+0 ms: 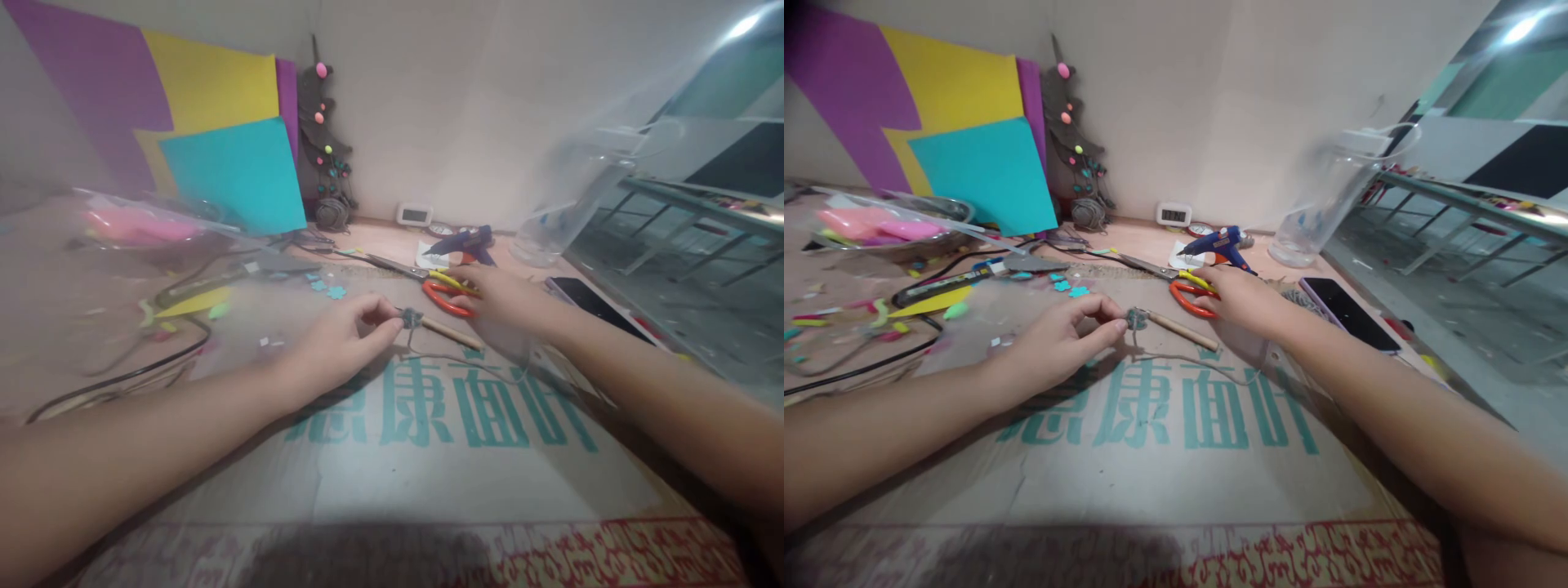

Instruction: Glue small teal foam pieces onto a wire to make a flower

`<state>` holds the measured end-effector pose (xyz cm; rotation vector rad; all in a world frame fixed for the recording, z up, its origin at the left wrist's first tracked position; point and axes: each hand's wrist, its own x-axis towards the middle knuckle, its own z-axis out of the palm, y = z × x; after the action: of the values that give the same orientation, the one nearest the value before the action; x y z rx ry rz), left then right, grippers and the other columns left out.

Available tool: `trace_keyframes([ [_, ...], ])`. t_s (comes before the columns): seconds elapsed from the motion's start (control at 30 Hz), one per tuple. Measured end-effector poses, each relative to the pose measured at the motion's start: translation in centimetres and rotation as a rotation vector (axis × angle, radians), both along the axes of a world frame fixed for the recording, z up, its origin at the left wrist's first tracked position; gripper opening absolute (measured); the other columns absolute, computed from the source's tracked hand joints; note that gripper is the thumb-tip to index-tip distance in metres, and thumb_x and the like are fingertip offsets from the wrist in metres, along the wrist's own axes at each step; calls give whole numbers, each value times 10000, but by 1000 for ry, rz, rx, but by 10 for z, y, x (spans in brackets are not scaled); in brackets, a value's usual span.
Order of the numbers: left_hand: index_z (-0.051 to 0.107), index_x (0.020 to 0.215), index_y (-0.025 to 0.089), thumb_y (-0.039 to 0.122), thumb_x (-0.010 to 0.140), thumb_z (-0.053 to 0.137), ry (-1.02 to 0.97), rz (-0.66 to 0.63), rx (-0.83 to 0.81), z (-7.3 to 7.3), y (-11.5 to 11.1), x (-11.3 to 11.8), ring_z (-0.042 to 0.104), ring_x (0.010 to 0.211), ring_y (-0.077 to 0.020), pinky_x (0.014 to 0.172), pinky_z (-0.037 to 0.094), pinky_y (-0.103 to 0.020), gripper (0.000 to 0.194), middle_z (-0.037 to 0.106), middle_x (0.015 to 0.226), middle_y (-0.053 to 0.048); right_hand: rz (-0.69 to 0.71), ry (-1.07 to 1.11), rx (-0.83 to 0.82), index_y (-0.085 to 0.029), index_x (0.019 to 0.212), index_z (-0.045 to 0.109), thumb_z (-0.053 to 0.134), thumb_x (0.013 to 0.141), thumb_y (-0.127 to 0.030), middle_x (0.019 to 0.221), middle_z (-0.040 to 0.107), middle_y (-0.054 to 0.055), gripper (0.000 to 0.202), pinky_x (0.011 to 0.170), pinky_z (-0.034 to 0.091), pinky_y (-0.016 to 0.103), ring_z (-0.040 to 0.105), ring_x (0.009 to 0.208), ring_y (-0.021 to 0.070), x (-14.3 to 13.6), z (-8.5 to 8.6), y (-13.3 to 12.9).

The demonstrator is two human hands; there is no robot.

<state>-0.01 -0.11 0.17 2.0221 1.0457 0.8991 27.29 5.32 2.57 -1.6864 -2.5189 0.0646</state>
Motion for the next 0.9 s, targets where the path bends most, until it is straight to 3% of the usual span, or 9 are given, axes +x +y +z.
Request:
trace_keyframes([
  [0.1, 606, 820, 189, 334, 909, 547, -13, 6, -17, -1, 1, 0, 594, 758, -153, 701, 437, -272, 181, 644, 791, 20, -58, -101, -80, -218, 1445, 502, 588, 864, -332, 1091, 705, 118, 599, 715, 457, 315, 652, 870, 258, -10, 13, 12],
  [0.2, 595, 811, 187, 341, 913, 542, -24, 22, -24, -1, 1, 0, 598, 764, -154, 702, 439, -267, 192, 638, 786, 17, -76, -131, -201, -210, 1524, 397, 630, 799, -290, 807, 705, 40, 766, 582, 406, 280, 611, 636, 205, -17, 22, 16],
  [0.3, 592, 817, 187, 355, 914, 535, -28, 26, -49, -1, 1, 0, 606, 766, -161, 699, 445, -271, 202, 643, 798, 7, -67, -60, -209, -220, 1479, 480, 659, 755, -277, 790, 717, 27, 748, 585, 432, 281, 617, 622, 202, -16, 25, 12],
  [0.47, 599, 817, 188, 373, 901, 532, -25, 23, -51, 0, 2, 1, 599, 749, -172, 669, 445, -275, 214, 655, 799, -4, -61, 250, -204, -265, 1437, 532, 665, 759, -269, 1118, 722, 51, 691, 714, 506, 321, 673, 850, 241, -3, 24, -12],
  [0.57, 596, 819, 185, 365, 901, 538, -37, 27, -62, -1, 2, 1, 592, 729, -162, 660, 441, -268, 206, 644, 787, 3, -37, 602, -314, -281, 1403, 536, 665, 779, -267, 904, 698, 24, 638, 604, 486, 284, 618, 693, 170, 4, 19, -27],
  [0.63, 596, 824, 183, 365, 904, 542, -43, 21, -69, -1, 2, 1, 589, 714, -155, 651, 440, -263, 206, 638, 781, 7, -55, 849, -466, -287, 1347, 548, 674, 779, -256, 708, 577, -34, 582, 476, 398, 243, 487, 521, 113, 7, 14, -33],
  [0.7, 598, 827, 182, 360, 905, 543, -50, 15, -76, -3, 3, 1, 591, 714, -152, 649, 441, -260, 202, 642, 785, 7, -100, 1025, -600, -292, 1292, 547, 674, 804, -294, 652, 481, -65, 504, 401, 290, 217, 364, 446, 84, 10, 10, -34],
  [0.83, 609, 844, 183, 337, 902, 547, -59, 14, -61, -5, 4, 1, 605, 759, -158, 681, 450, -264, 176, 664, 823, -4, -65, 1172, -728, -258, 1104, 583, 573, 906, -475, 691, 479, -43, 293, 367, 211, 210, 295, 442, 79, 12, 7, -30],
  [0.9, 605, 840, 186, 346, 901, 548, -61, 10, -63, -6, 4, 1, 606, 753, -160, 676, 450, -265, 180, 661, 816, -5, -17, 1183, -763, -245, 1038, 586, 513, 928, -540, 666, 433, -49, 323, 358, 205, 215, 254, 430, 77, 11, 9, -29],
])
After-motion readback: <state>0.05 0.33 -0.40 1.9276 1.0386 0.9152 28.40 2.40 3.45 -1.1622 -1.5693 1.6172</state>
